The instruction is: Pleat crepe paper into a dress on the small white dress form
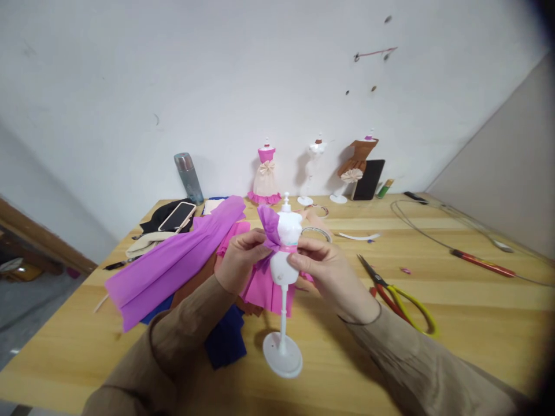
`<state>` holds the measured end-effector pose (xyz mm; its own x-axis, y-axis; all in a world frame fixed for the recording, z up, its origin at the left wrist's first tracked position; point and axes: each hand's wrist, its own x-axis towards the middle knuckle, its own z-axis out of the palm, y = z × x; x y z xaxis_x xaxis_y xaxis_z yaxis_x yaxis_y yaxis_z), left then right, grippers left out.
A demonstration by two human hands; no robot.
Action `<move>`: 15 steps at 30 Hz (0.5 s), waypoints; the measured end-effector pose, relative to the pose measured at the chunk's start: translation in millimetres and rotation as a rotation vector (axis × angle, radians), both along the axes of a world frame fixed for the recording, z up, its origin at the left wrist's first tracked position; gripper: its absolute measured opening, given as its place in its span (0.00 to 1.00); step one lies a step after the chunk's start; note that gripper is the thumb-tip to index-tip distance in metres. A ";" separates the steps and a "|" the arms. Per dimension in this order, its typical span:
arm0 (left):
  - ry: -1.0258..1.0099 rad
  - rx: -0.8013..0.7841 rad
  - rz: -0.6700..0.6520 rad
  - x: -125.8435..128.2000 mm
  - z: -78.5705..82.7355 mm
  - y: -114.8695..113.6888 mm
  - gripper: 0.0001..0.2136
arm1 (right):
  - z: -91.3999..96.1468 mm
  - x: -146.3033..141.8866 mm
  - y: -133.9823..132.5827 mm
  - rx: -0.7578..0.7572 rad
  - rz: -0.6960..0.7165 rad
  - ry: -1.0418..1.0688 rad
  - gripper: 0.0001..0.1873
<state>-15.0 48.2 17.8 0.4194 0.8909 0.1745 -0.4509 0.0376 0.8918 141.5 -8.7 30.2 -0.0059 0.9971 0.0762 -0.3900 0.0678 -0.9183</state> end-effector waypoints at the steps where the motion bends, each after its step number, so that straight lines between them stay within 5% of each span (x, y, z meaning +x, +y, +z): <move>1: -0.018 -0.027 -0.011 1.0 -1.1 -0.4 0.08 | 0.6 -0.2 -0.6 0.003 0.009 0.002 0.16; 10: -0.094 -0.192 0.045 4.8 -8.3 1.9 0.11 | 2.0 -0.3 0.0 0.004 -0.045 0.029 0.17; 15: 0.015 -0.009 0.087 1.1 2.2 1.0 0.10 | 0.6 1.3 1.2 0.074 -0.147 -0.063 0.16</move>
<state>-13.8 49.3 20.0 0.3424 0.9258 0.1603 -0.4397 0.0071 0.8981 142.8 -7.5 30.8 0.1327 0.9791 0.1539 -0.3129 0.1888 -0.9309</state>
